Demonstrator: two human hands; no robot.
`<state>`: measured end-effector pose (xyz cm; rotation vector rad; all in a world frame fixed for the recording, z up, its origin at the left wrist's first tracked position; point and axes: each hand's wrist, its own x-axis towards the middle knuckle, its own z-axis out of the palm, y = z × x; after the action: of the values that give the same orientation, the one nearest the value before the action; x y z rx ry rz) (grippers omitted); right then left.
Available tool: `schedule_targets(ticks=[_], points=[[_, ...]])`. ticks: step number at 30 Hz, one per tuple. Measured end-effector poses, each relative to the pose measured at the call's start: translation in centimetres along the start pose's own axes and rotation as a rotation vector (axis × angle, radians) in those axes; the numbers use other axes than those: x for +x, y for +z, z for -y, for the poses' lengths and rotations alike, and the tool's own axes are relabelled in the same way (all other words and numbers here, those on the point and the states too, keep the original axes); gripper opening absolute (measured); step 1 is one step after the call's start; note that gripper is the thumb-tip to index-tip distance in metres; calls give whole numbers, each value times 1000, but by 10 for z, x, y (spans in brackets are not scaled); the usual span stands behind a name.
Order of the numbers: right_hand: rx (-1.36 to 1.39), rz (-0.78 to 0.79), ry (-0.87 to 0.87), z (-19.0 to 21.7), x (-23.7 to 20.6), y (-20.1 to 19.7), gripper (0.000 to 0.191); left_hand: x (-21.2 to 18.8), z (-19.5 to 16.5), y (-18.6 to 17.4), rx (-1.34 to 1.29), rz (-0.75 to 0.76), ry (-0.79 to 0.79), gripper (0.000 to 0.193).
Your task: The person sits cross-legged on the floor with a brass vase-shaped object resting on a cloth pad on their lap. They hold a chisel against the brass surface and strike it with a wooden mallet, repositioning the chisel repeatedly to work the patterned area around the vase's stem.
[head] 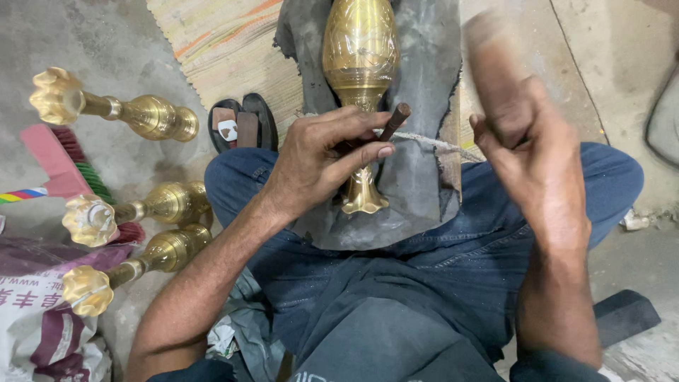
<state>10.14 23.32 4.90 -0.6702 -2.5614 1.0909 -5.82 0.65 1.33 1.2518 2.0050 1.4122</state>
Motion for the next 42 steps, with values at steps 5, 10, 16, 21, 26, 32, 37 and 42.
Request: schedule_targets(ticks=[5,10,16,21,26,32,37,42], points=[[-221,14,16,5,-1,-1,32,-1,0,-1,11,11,3,35],[-313,-16,-218,10,1,-4,33,-1,-2,-4,2,3,39,34],[-371,19,-145,16,2,-4,30,0,-4,-6,-7,-1,75,33],[-601,58,-280,21,3,-5,30,-1,-5,-8,-15,3,82,34],[-388,-12,-219,27,2,-3,37,-2,-3,-6,-15,11,48,35],[-376,-31,-261,25,1,-4,34,-4,0,-6,-71,25,42,35],[-227,-33,-191,22,-2,-4,33,-4,1,-6,-52,33,44,36],[-73,-37,-99,25,-3,-3,27,-4,3,-8,-52,21,76,35]])
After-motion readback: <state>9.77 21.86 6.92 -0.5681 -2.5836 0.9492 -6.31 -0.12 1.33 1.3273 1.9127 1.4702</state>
